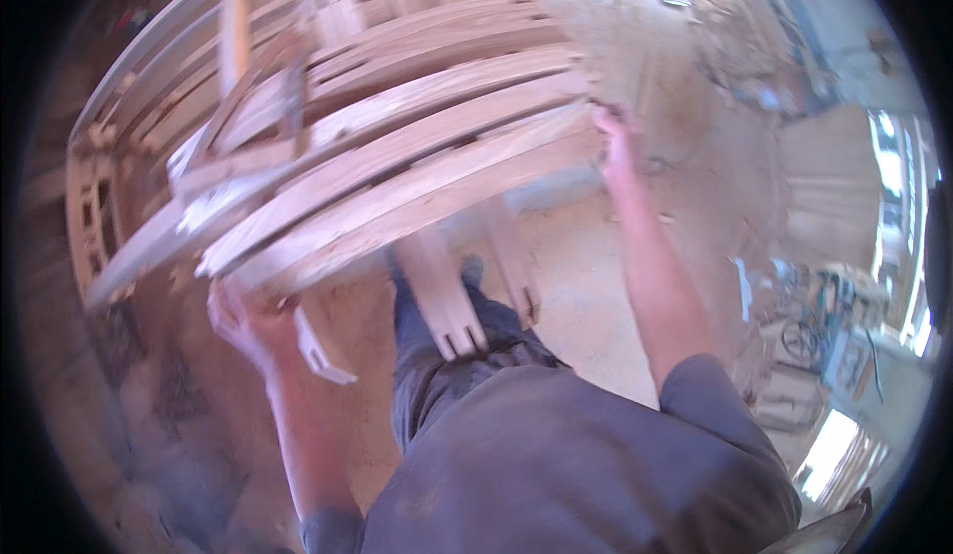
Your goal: The person marks wooden planks with a pencil and square, then moves to a planer to smooth a plank. The person handles multiple planks, marking them individually and using a planer to finish one piece.
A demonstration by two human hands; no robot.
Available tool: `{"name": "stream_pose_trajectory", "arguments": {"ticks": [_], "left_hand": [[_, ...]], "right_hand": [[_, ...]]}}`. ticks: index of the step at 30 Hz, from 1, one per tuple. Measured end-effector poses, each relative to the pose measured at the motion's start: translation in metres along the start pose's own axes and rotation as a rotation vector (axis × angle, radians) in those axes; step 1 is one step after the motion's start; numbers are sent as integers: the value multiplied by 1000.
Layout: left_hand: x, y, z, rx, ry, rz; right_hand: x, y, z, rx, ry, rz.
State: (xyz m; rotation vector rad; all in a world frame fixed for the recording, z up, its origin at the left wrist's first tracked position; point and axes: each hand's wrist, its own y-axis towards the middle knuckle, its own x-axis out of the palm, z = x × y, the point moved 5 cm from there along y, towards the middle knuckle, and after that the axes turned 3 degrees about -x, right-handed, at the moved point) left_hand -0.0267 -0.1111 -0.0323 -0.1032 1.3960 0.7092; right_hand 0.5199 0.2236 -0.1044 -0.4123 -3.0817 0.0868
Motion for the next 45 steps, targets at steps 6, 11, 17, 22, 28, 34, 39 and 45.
{"name": "stream_pose_trajectory", "arguments": {"ticks": [6, 11, 17, 22, 28, 34, 39, 45], "left_hand": [[6, 12, -48, -130, -7, -154], [12, 22, -54, -21, -141, -96], [6, 29, -63, -50, -404, -220], [-15, 32, -80, -237, -836, -363], [-9, 49, -73, -563, -822, -345], [-22, 49, -53, -630, -797, -331], [-23, 51, -51, -668, -909, -334], [-23, 60, -48, -778, -832, -364]], "right_hand": [[11, -6, -6, 70, 116, 37], [14, 2, -13, 126, 62, 34], [10, 19, -15, 45, 61, -86], [26, 5, -40, 13, -179, -99], [-27, 56, -1, 4, -270, -263], [-22, 69, -3, -20, -197, -322], [-9, 57, -24, 27, -271, -350], [2, 55, -33, 23, -321, -391]]}}
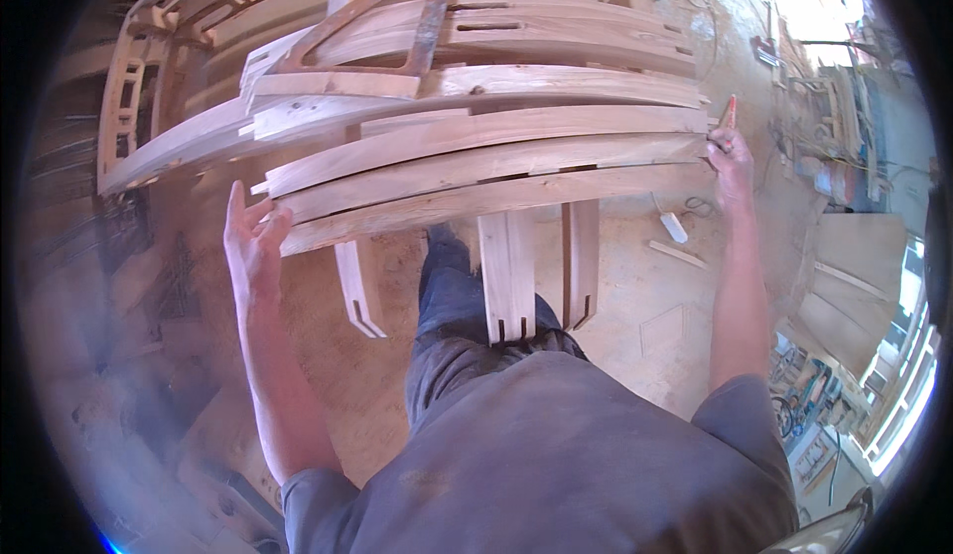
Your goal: The person marks wooden planks with a pencil and square, then moves to a planer to smooth a plank. The person handles multiple planks, marking them individually and using a planer to finish one piece.
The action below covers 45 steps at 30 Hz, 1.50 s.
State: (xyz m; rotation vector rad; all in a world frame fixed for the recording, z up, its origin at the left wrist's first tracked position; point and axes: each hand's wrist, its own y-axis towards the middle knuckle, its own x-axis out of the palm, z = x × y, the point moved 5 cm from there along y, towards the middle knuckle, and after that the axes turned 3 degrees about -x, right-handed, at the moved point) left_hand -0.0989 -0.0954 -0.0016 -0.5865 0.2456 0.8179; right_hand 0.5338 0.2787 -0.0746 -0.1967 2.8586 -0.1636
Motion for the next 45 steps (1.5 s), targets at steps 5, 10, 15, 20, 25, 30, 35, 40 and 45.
{"name": "stream_pose_trajectory", "arguments": {"ticks": [5, 10, 15, 20, 25, 30, 35, 40, 45], "left_hand": [[-10, 9, -15, 19, 26, -71], [-20, 18, -39, 9, -111, 83], [-26, 42, -49, 1, -58, -206], [-45, 51, -56, 25, -10, -132], [-84, 47, -30, 187, -169, -102], [-71, 18, 10, 171, -255, -79], [-42, 26, -11, -25, -164, -69], [-40, 33, -26, -51, -70, -18], [-38, 33, -38, 20, -98, -19]], "right_hand": [[6, -10, -11, 15, 20, -21], [0, -13, 0, 54, 89, -42], [-2, -14, 12, 94, 165, 59], [-8, -13, 3, -14, 171, 94], [-27, -11, -67, -169, 160, 188], [-42, -11, -61, 36, 124, 207], [-21, -15, -10, 130, 150, 291], [-15, -26, -6, 179, 63, 263], [-16, -39, -18, 138, -54, 323]]}}
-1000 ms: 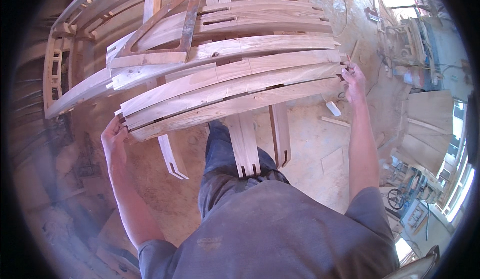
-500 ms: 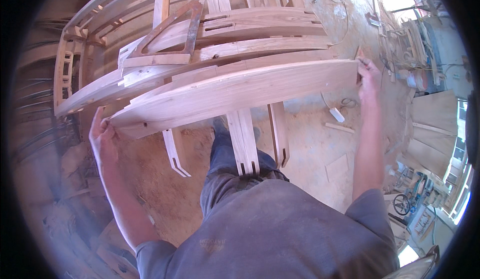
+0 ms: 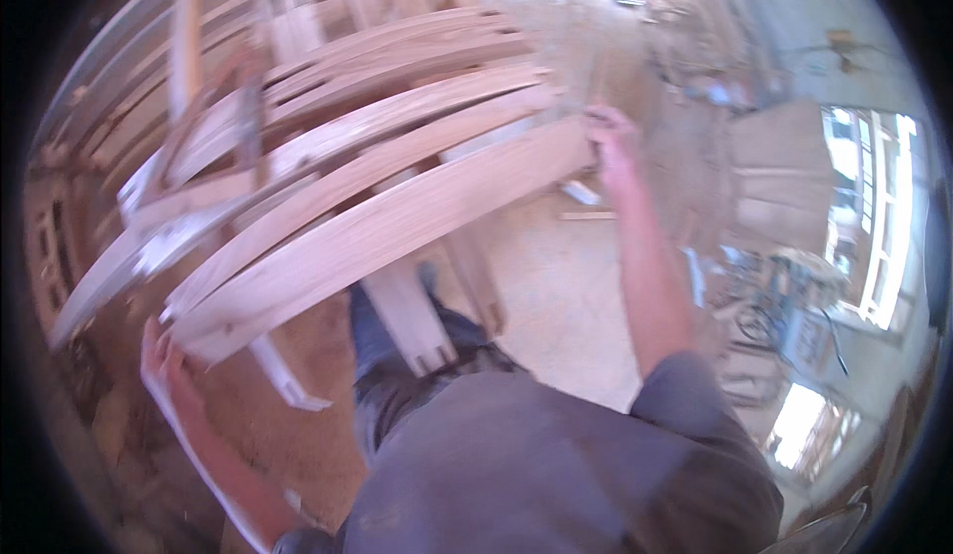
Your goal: The person marks wooden planks with a pencil and square, then moves to a planer to smooth a plank. The person handles multiple planks, marking them individually and using a planer to finish one piece.
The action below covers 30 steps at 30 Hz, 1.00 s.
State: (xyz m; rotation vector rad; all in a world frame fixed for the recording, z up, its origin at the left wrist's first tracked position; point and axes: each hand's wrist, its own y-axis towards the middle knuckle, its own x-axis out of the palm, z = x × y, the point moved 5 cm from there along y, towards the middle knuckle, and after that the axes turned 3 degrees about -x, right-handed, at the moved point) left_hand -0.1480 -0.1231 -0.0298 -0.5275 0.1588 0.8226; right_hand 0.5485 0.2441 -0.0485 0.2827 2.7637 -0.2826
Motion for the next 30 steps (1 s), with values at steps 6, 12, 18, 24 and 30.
{"name": "stream_pose_trajectory", "arguments": {"ticks": [6, 12, 18, 24, 30], "left_hand": [[-3, 19, -40, 12, -107, 5], [13, 6, -11, -34, -94, -42], [9, 5, -11, -181, -33, -131], [-11, 12, -14, -177, -150, -305], [-26, 22, -19, -217, -137, -183]], "right_hand": [[12, -8, 6, 146, 426, 33], [11, -10, -16, 266, 353, -25], [20, 1, -23, 259, 270, -66], [27, 1, -42, 283, 250, -104], [28, 12, -42, 294, 142, -165]]}}
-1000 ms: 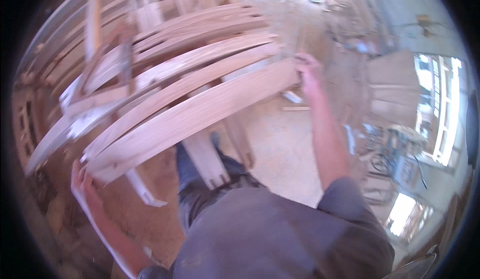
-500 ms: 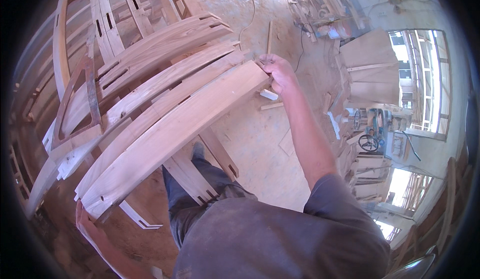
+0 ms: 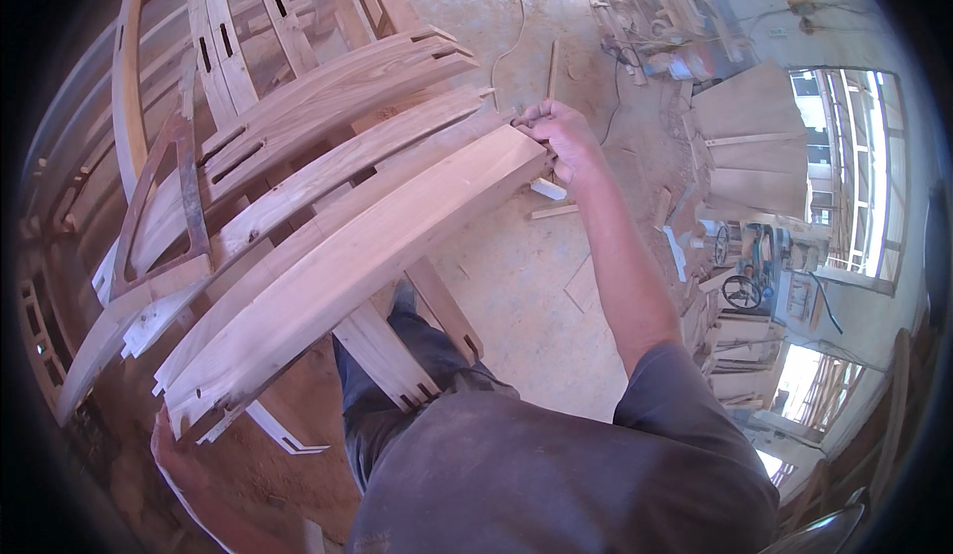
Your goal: The person marks wooden planks with a pencil and square, then moves to a planer to smooth a plank. The person handles multiple planks, marking them individually and using a planer to finish one piece.
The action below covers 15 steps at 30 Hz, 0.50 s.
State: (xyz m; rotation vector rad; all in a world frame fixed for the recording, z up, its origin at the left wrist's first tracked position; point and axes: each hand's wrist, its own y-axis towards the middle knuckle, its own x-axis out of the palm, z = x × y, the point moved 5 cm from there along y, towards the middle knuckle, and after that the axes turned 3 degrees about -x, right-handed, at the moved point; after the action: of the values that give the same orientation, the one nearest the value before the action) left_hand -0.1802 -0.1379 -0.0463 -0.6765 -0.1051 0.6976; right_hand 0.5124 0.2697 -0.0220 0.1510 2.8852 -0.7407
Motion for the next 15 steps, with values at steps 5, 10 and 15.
{"name": "stream_pose_trajectory", "arguments": {"ticks": [5, 10, 15], "left_hand": [[37, -21, 28, 36, 149, -211], [50, -30, 39, 51, 274, -279], [68, -46, 39, 72, 293, -311]], "right_hand": [[-1, 8, 13, 17, 36, -7], [4, 3, 8, 20, 53, -13], [7, -3, 8, -26, 56, 5]]}}
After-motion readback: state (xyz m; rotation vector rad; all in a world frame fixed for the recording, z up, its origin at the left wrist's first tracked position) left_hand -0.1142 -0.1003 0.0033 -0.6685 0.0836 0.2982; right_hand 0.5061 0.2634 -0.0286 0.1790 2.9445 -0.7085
